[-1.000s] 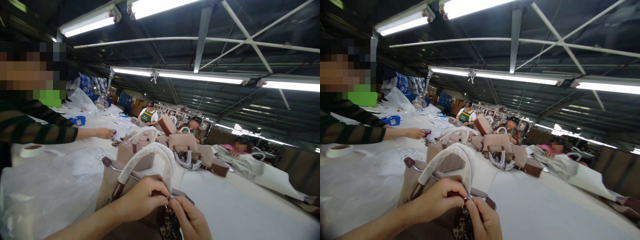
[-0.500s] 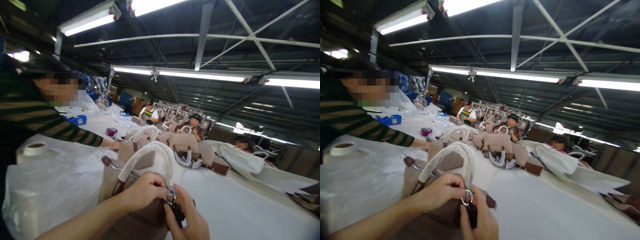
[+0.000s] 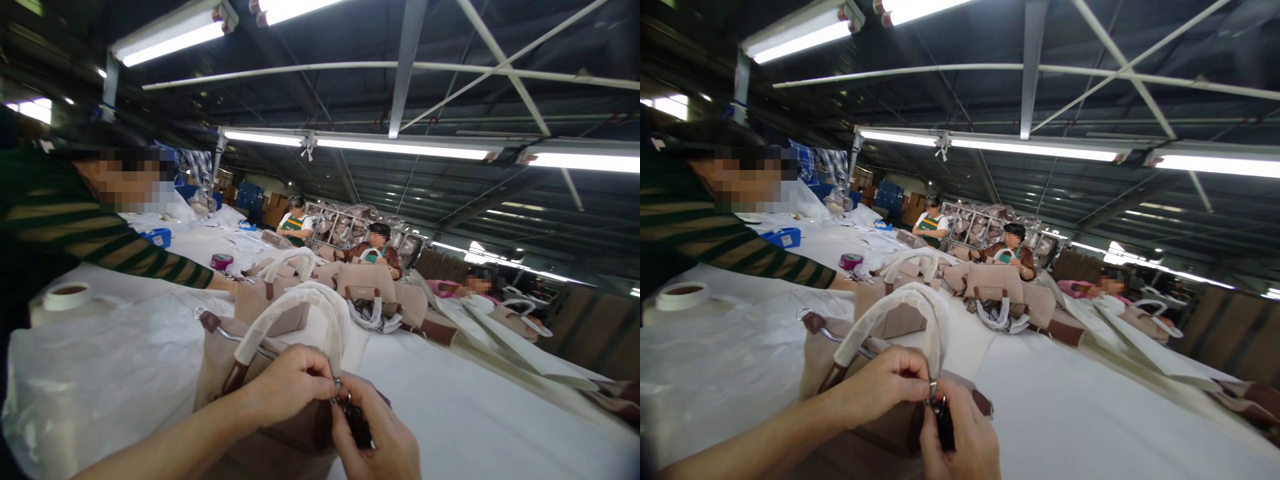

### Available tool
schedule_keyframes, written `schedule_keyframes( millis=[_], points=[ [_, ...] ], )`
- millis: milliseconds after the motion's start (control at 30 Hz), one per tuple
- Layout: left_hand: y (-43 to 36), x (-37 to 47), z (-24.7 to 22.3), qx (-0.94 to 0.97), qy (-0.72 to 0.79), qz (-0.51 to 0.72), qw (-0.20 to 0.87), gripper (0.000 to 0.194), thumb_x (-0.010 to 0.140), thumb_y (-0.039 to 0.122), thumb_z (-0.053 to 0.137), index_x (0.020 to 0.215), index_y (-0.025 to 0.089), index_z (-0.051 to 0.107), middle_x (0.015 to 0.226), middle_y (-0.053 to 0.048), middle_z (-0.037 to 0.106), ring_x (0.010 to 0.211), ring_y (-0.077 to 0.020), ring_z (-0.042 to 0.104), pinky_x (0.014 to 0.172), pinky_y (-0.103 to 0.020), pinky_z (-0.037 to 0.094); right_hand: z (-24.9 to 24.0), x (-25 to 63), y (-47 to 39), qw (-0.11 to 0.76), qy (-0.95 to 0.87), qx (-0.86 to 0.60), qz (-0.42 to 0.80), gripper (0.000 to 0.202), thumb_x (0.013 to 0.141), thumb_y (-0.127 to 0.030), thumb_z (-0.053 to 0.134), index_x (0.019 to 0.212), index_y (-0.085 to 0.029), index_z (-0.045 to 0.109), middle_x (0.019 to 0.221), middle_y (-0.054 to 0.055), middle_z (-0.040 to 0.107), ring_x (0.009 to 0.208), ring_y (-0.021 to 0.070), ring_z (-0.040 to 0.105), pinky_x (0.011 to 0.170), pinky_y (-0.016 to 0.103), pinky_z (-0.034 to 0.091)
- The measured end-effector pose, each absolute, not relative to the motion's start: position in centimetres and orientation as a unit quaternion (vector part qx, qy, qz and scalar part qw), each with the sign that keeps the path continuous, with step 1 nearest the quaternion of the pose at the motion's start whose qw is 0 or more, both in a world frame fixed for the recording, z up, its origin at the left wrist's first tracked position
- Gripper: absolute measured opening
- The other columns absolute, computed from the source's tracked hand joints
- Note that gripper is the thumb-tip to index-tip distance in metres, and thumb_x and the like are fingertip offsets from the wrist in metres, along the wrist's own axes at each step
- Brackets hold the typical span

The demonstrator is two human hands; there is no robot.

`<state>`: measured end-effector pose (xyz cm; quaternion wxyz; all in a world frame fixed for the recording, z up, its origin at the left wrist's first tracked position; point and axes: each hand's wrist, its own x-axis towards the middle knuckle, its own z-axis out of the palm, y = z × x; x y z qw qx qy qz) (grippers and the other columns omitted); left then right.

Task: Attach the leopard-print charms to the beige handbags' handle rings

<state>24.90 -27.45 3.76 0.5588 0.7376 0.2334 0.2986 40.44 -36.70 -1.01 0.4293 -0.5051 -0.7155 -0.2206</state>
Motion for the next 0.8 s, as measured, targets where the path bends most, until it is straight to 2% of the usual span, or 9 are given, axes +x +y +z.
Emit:
schedule_keyframes(
  millis=[100,200,367,467,600,700,800],
  points=[
    [-27.5,24.9,3.7,0.740,0.235,0.302,0.553,0.010,0.061,0.025,0.062,0.058,0.016,0.061,0.060,0.004,0.054,0.064,-0.0135,0.047,0.061,-0.025,0.034,-1.5,40.9,-36.4,0.401,-0.723,-0.496,-0.267,0.023,0.090,-0.019,0.054,0.112,-0.014,0.059,0.094,0.009,0.077,0.079,0.0198,0.076,0.069,0.022,0.060],
    [-27.6,25.1,3.6,0.740,0.240,0.302,0.550,0.010,0.061,0.024,0.062,0.058,0.015,0.063,0.059,0.004,0.055,0.063,-0.0132,0.047,0.060,-0.025,0.034,-1.9,41.1,-36.2,0.377,-0.725,-0.487,-0.309,0.025,0.091,-0.019,0.052,0.114,-0.012,0.058,0.092,0.011,0.078,0.074,0.0215,0.077,0.061,0.024,0.060],
    [-27.5,25.2,3.3,0.719,0.223,0.314,0.578,0.010,0.063,0.023,0.064,0.059,0.014,0.066,0.057,0.004,0.057,0.061,-0.0124,0.049,0.060,-0.024,0.036,-1.6,41.0,-36.1,0.378,-0.729,-0.493,-0.285,0.022,0.093,-0.019,0.049,0.112,-0.016,0.058,0.088,0.008,0.077,0.071,0.0208,0.076,0.060,0.026,0.060],
    [-27.5,24.9,3.5,0.733,0.188,0.314,0.574,0.012,0.066,0.022,0.064,0.069,0.014,0.072,0.066,0.000,0.065,0.069,-0.0154,0.057,0.067,-0.025,0.042,-1.3,41.0,-36.3,0.384,-0.724,-0.504,-0.274,0.020,0.094,-0.021,0.048,0.110,-0.017,0.059,0.088,0.007,0.077,0.071,0.0205,0.076,0.060,0.026,0.059],
    [-27.7,24.5,3.9,0.762,0.156,0.314,0.545,0.025,0.065,0.010,0.060,0.081,0.015,0.078,0.082,-0.002,0.072,0.083,-0.0180,0.063,0.078,-0.025,0.046,-0.9,41.4,-36.7,0.385,-0.720,-0.521,-0.250,0.021,0.094,-0.021,0.047,0.111,-0.017,0.059,0.090,0.007,0.077,0.074,0.0199,0.076,0.064,0.025,0.059],
    [-27.7,24.5,3.8,0.766,0.158,0.323,0.533,0.035,0.064,0.006,0.058,0.089,0.017,0.080,0.086,-0.001,0.072,0.082,-0.0163,0.062,0.074,-0.023,0.045,-1.0,41.6,-36.6,0.390,-0.713,-0.535,-0.233,0.020,0.094,-0.023,0.046,0.109,-0.019,0.059,0.086,0.005,0.076,0.070,0.0196,0.075,0.060,0.025,0.058],
    [-27.7,24.5,3.4,0.756,0.192,0.332,0.531,0.049,0.066,0.007,0.058,0.110,0.020,0.075,0.087,0.000,0.071,0.071,-0.0133,0.058,0.064,-0.022,0.041,-1.6,41.6,-36.2,0.410,-0.679,-0.568,-0.220,0.020,0.093,-0.026,0.042,0.102,-0.022,0.059,0.078,0.003,0.074,0.064,0.0211,0.072,0.055,0.028,0.055]
  ],
)
